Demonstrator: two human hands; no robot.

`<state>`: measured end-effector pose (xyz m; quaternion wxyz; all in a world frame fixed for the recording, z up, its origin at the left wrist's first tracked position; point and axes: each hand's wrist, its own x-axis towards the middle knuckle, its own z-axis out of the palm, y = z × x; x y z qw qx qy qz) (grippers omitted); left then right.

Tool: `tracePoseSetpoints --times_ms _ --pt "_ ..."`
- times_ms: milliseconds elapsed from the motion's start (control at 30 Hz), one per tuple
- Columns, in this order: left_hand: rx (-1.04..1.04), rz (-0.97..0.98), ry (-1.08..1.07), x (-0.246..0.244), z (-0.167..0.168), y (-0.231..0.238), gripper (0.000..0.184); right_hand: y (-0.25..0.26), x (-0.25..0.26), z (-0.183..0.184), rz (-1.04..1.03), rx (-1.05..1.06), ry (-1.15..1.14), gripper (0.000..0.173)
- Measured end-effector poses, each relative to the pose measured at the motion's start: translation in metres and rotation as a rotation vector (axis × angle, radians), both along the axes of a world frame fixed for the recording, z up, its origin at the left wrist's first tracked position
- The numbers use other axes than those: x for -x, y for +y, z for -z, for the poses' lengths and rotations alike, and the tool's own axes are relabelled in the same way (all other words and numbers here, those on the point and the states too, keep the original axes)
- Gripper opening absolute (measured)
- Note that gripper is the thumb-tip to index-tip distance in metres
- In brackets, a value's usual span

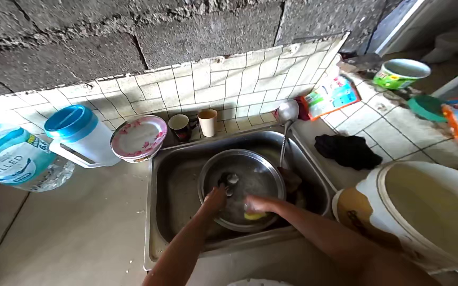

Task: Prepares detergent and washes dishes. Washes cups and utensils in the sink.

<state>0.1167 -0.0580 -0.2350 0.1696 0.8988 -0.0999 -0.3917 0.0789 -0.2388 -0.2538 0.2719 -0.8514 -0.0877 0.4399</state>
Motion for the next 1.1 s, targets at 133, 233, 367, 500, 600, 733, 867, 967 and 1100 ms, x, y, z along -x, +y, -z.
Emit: tracePoseSetpoints --times_ms 133,233,367,500,600,733,867,967,1100 --pt "0.296 -0.066 -0.134 -0.032 -0.026 0.022 0.052 -0.024 -0.038 -0.027 0.305 -0.02 -0.231 0.031" --pt "0.355 -0.297 -0.421 -0.075 -0.036 0.047 0.061 -0.04 -0.059 -0.004 0.364 0.071 -0.4 0.037" --pt "0.373 -0.616 -0.674 -0.135 -0.06 0.07 0.082 -0.036 -0.057 0.028 0.279 0.153 -0.398 0.047" --pt "0.271 -0.598 -0.591 -0.174 -0.07 0.075 0.078 -0.006 -0.029 0.023 0.12 0.283 -0.248 0.081" --pt "0.24 -0.611 -0.591 -0.186 -0.064 0.071 0.055 0.018 -0.005 0.009 -0.014 0.34 -0.105 0.083" --pt "0.269 -0.706 -0.718 -0.18 -0.052 0.065 0.049 0.026 0.009 0.004 -0.112 0.269 -0.01 0.063" --pt "0.46 -0.699 -0.846 -0.154 -0.034 0.078 0.042 0.006 0.007 0.016 -0.019 -0.057 0.056 0.039" --pt "0.706 -0.567 -0.941 -0.118 -0.036 0.093 0.032 -0.006 0.004 -0.007 0.246 -0.357 0.129 0.033" --pt "1.179 -0.573 -0.72 -0.055 -0.048 0.098 0.02 -0.014 -0.006 -0.039 0.585 -0.657 0.041 0.036"
